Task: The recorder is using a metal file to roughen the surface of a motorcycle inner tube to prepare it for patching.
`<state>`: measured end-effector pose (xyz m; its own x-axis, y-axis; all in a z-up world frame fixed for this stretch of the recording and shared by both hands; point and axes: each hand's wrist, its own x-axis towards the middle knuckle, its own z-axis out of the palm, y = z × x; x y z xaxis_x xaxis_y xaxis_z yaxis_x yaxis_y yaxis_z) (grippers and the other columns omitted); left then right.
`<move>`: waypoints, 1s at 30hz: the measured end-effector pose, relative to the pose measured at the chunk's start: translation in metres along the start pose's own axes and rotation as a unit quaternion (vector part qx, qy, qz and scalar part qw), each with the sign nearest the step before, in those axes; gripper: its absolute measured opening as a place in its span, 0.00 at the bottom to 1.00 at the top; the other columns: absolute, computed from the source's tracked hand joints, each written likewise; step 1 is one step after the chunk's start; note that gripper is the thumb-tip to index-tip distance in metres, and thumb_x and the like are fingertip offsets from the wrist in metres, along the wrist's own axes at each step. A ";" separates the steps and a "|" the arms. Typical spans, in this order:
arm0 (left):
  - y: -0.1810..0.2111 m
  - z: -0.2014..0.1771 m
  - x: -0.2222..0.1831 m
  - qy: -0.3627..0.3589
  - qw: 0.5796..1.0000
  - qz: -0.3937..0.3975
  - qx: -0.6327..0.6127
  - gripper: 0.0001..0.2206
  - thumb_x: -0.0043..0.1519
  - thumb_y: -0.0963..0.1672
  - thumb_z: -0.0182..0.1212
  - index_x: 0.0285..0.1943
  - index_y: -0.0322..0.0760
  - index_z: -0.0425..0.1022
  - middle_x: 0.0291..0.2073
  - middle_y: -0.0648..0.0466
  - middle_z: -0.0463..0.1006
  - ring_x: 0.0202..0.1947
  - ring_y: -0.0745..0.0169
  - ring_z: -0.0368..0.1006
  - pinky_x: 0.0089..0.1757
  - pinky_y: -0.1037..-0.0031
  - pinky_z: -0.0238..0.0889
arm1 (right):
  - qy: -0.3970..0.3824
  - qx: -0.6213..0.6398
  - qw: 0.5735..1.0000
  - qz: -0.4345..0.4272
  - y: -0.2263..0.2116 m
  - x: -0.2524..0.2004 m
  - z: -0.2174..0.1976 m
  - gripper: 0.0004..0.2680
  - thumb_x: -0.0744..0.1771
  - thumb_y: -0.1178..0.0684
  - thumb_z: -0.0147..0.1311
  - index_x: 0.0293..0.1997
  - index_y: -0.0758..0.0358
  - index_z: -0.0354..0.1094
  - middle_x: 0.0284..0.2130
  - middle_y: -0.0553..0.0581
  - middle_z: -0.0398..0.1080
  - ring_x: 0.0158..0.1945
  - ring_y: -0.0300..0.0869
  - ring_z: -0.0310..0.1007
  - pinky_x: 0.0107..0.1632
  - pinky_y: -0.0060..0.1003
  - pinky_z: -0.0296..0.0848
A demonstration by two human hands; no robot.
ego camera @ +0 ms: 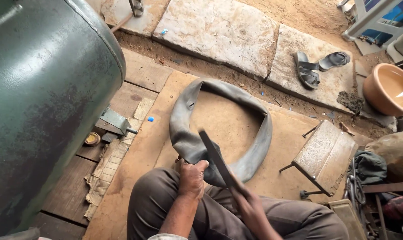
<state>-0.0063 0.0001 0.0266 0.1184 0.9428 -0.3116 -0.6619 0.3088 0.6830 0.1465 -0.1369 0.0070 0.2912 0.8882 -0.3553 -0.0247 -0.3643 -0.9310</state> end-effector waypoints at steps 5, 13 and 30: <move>-0.006 -0.001 0.006 0.021 0.999 -0.048 -0.008 0.18 0.49 0.32 0.57 0.48 0.32 0.74 0.40 0.53 0.79 0.42 0.61 0.76 0.48 0.71 0.69 | -0.007 0.015 1.000 0.000 0.043 -0.028 -0.020 0.21 0.68 0.60 0.49 0.72 0.55 0.61 0.20 0.45 0.61 0.20 0.31 0.55 0.25 0.27 0.56; -0.017 -0.013 0.007 -0.004 0.999 -0.027 0.046 0.14 0.51 0.33 0.57 0.45 0.29 0.78 0.38 0.56 0.79 0.39 0.65 0.75 0.44 0.73 0.68 | 0.048 0.001 0.999 -0.027 -0.066 0.040 0.054 0.19 0.69 0.56 0.49 0.70 0.53 0.64 0.19 0.43 0.60 0.20 0.30 0.54 0.23 0.27 0.55; -0.020 -0.010 0.014 -0.033 0.998 0.004 0.046 0.14 0.53 0.32 0.58 0.49 0.24 0.76 0.42 0.52 0.79 0.41 0.62 0.75 0.45 0.72 0.69 | 0.038 0.000 0.998 -0.047 -0.061 0.053 0.056 0.20 0.69 0.56 0.49 0.72 0.54 0.61 0.19 0.44 0.60 0.21 0.30 0.56 0.25 0.27 0.57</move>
<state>0.0016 0.0055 0.0020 0.1633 0.9506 -0.2641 -0.5921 0.3086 0.7445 0.1097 -0.0514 0.0400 0.3634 0.8948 -0.2594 0.0063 -0.2808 -0.9597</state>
